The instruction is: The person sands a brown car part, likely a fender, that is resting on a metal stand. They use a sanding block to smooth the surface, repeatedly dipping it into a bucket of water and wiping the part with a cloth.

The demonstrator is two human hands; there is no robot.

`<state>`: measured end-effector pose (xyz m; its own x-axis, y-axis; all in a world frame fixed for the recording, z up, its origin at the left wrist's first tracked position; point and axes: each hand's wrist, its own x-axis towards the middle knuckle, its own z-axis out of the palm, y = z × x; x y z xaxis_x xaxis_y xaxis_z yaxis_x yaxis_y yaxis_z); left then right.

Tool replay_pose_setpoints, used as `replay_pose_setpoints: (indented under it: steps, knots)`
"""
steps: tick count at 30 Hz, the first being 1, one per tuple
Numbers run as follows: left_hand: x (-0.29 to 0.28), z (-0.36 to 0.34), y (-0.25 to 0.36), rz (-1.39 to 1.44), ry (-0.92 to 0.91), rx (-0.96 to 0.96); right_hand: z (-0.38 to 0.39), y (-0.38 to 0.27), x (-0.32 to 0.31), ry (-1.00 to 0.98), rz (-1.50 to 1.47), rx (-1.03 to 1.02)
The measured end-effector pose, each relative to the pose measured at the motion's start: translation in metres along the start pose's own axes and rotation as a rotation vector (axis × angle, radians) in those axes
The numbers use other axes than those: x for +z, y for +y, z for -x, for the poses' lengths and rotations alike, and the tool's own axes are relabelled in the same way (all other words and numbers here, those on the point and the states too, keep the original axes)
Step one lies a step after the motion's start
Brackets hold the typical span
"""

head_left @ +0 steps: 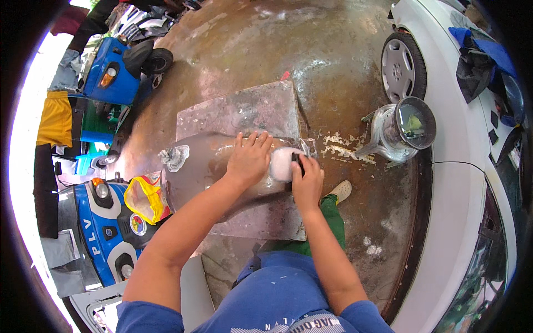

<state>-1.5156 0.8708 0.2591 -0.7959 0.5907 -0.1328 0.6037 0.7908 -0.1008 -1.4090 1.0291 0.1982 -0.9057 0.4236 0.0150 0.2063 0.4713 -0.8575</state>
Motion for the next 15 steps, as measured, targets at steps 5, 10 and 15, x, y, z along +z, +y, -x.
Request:
replay_pose_setpoints:
  steps: [5, 10, 15]
  knots:
    - [0.002, 0.007, -0.003, 0.021, 0.013, -0.003, 0.039, -0.028, -0.017, -0.104, 0.032, -0.124]
    - [-0.001, -0.001, -0.002, 0.009, 0.005, -0.002, 0.004, 0.009, -0.007, -0.035, -0.064, 0.106]
    - [0.0, 0.003, -0.003, 0.023, -0.004, 0.0, 0.041, -0.017, -0.016, -0.043, -0.025, 0.018]
